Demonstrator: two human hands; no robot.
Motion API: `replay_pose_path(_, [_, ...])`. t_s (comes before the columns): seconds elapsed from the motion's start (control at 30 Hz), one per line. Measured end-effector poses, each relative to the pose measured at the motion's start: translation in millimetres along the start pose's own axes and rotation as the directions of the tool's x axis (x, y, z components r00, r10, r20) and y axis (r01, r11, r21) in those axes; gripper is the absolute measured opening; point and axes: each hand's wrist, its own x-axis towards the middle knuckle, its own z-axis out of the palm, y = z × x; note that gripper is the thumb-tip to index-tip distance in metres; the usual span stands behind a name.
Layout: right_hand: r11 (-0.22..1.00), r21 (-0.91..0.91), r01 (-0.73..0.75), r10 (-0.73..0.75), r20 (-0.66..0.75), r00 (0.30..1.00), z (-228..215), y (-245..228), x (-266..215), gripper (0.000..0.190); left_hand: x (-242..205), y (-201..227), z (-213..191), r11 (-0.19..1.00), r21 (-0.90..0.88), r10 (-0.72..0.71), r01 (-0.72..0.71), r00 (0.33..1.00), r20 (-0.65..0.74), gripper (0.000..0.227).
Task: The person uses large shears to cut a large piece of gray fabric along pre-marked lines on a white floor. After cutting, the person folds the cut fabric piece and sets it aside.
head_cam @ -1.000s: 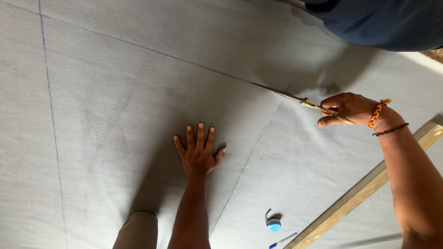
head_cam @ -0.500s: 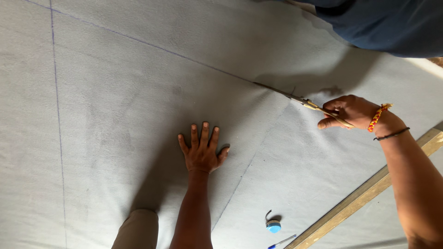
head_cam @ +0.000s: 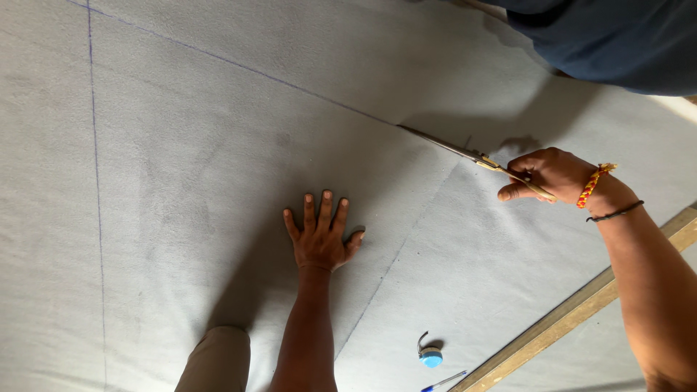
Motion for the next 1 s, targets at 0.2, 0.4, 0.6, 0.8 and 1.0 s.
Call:
replay_pose_path(0.2, [0.946,-0.136,0.294,-0.304,-0.058,0.951,-0.6,1.9,4.2,0.051,1.0,-0.2,1.1,1.0,-0.02,-0.008,0.008,0.999,0.033,0.076])
replay_pose_path(0.4, [0.914,-0.192,0.357,-0.38,-0.097,0.92,4.0,4.4,15.7,0.048,2.1,1.3,4.0,1.0,-0.015,0.001,-0.001,1.0,-0.017,0.077])
replay_pose_path(0.6, [0.911,-0.115,0.396,-0.41,-0.139,0.901,-3.0,-32.5,33.8,0.045,2.3,-0.6,4.5,1.0,-0.021,-0.011,0.012,0.999,0.052,0.079])
replay_pose_path(0.8, [0.887,-0.199,0.416,-0.448,-0.155,0.88,-10.1,-48.3,34.2,0.052,0.0,-0.6,7.3,0.998,-0.053,-0.015,0.018,0.998,0.057,0.077])
replay_pose_path(1.0, [0.896,-0.04,0.442,-0.442,-0.178,0.879,-17.4,-60.3,28.5,0.046,1.7,-0.3,6.4,0.999,-0.043,-0.001,0.002,1.0,0.02,0.074])
